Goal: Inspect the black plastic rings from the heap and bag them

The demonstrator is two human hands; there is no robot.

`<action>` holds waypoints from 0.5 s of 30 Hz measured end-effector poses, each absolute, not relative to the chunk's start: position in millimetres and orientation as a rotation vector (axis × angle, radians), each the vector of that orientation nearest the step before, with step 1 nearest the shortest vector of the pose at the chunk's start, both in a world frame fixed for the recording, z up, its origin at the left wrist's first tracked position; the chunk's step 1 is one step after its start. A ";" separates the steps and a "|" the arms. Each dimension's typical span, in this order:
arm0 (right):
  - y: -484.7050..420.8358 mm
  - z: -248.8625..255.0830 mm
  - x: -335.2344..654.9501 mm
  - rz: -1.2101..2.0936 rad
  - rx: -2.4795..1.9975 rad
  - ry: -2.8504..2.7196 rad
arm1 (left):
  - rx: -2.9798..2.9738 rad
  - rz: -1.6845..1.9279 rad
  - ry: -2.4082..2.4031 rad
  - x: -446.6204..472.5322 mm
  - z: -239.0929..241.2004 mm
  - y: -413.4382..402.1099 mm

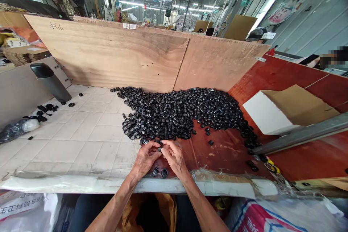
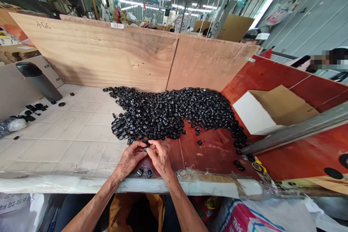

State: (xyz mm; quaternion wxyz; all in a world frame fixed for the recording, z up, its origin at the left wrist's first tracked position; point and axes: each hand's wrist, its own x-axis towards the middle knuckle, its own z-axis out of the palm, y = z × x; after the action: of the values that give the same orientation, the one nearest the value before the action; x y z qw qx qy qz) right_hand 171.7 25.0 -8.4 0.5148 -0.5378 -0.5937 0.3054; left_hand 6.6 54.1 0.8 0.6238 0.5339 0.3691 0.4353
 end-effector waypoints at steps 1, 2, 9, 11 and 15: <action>24.2 -7.5 172.5 0.752 -1.293 -1.451 | 1.213 1.007 0.851 6.4 0.6 54.1; 23.9 -7.1 173.0 0.767 -1.302 -1.472 | 1.203 1.009 0.854 6.2 0.3 54.1; 26.4 -6.7 170.8 0.653 -1.444 -1.459 | 1.236 1.013 0.872 5.9 -2.8 55.3; 24.3 -3.6 170.3 0.661 -1.424 -1.472 | 1.206 1.037 0.889 6.2 -4.5 56.0; 19.6 2.9 170.6 0.679 -1.405 -1.534 | 1.148 1.076 0.921 6.8 -8.6 57.5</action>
State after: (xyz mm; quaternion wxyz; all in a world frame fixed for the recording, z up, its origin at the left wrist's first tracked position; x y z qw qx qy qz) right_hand 170.6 19.6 2.9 0.4588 -0.5705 -0.6229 0.2757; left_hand 6.8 57.5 -8.6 0.6126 0.4978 0.3992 0.4663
